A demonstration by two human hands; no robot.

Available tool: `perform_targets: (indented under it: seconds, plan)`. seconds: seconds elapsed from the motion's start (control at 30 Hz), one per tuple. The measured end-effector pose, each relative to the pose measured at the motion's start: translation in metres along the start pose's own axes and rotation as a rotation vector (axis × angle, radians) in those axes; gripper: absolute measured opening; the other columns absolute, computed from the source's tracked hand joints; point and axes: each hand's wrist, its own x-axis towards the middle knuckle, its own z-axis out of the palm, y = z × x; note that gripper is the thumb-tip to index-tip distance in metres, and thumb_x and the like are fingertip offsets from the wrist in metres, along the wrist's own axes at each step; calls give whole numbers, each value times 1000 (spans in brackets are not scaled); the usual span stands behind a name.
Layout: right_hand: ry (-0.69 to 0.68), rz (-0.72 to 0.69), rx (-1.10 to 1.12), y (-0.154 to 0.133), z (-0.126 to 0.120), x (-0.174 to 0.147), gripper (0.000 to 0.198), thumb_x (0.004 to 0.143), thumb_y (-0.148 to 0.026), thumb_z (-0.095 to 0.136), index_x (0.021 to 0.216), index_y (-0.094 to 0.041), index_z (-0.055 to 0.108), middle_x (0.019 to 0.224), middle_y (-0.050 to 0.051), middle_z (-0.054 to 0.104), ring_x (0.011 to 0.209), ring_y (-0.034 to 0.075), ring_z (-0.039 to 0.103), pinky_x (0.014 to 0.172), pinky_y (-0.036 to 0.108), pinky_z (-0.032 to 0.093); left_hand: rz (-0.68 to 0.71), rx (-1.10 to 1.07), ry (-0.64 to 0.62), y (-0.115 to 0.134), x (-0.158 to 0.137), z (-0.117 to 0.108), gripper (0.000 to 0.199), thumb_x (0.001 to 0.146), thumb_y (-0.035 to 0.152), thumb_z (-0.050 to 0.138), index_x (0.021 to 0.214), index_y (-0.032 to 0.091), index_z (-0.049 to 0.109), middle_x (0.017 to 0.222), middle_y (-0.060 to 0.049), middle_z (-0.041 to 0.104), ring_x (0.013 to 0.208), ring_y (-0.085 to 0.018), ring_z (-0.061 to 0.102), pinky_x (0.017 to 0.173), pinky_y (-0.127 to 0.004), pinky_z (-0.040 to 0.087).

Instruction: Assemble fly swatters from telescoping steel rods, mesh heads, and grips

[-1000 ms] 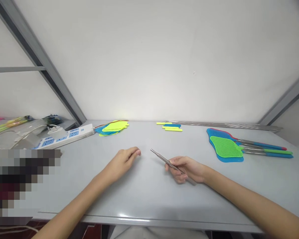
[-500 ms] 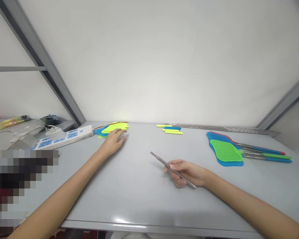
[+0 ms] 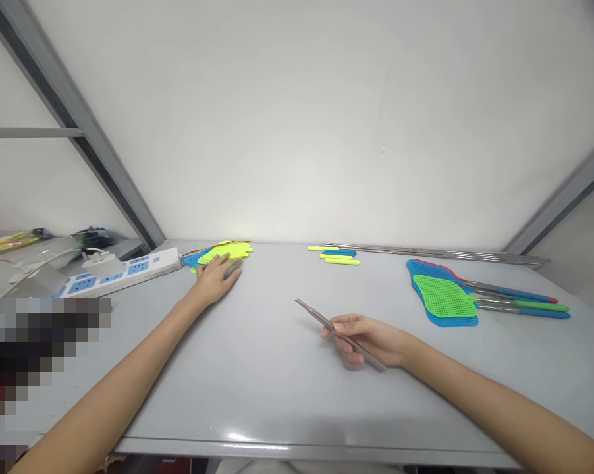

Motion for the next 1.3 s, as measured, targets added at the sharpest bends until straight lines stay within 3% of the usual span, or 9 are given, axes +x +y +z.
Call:
perform_targets:
  seconds: [0.27, 0.43, 0.9, 1.17, 1.3]
  plan:
    - [1, -1, 0, 0, 0, 0, 21, 76, -26, 47, 91, -12, 51, 54, -3, 44, 41, 5, 40, 46, 22, 29, -1, -5, -75, 0, 0, 1, 44, 79, 44, 24, 116, 29, 42, 132, -4, 27, 121, -29, 17, 90, -46, 19]
    - [-1, -2, -1, 0, 0, 0, 20, 77, -25, 45, 91, -12, 51, 55, -3, 43, 41, 5, 40, 45, 22, 28, 7, -15, -77, 1, -1, 2, 47, 79, 42, 25, 117, 21, 43, 132, -6, 26, 121, -28, 17, 93, -44, 19]
    - [3, 4, -6, 0, 0, 1, 20, 78, -25, 43, 90, -11, 52, 56, -2, 42, 43, 5, 41, 46, 22, 29, 60, -35, 143, 7, -2, 0, 44, 78, 39, 28, 100, 13, 56, 112, -10, 49, 105, -21, 41, 92, -32, 27]
    - [4, 8, -2, 0, -1, 1, 20, 78, -25, 43, 90, -11, 52, 57, -2, 42, 43, 5, 41, 46, 22, 29, 99, -17, 199, 9, -2, 4, 40, 77, 38, 30, 95, 13, 56, 109, -11, 48, 104, -22, 40, 91, -36, 28]
    - [4, 6, -5, 0, -1, 1, 20, 79, -24, 43, 90, -11, 52, 57, -2, 42, 43, 5, 41, 46, 22, 29, 106, -18, 260, 13, -5, 1, 43, 78, 39, 31, 103, 10, 50, 116, -14, 42, 111, -24, 33, 93, -38, 25]
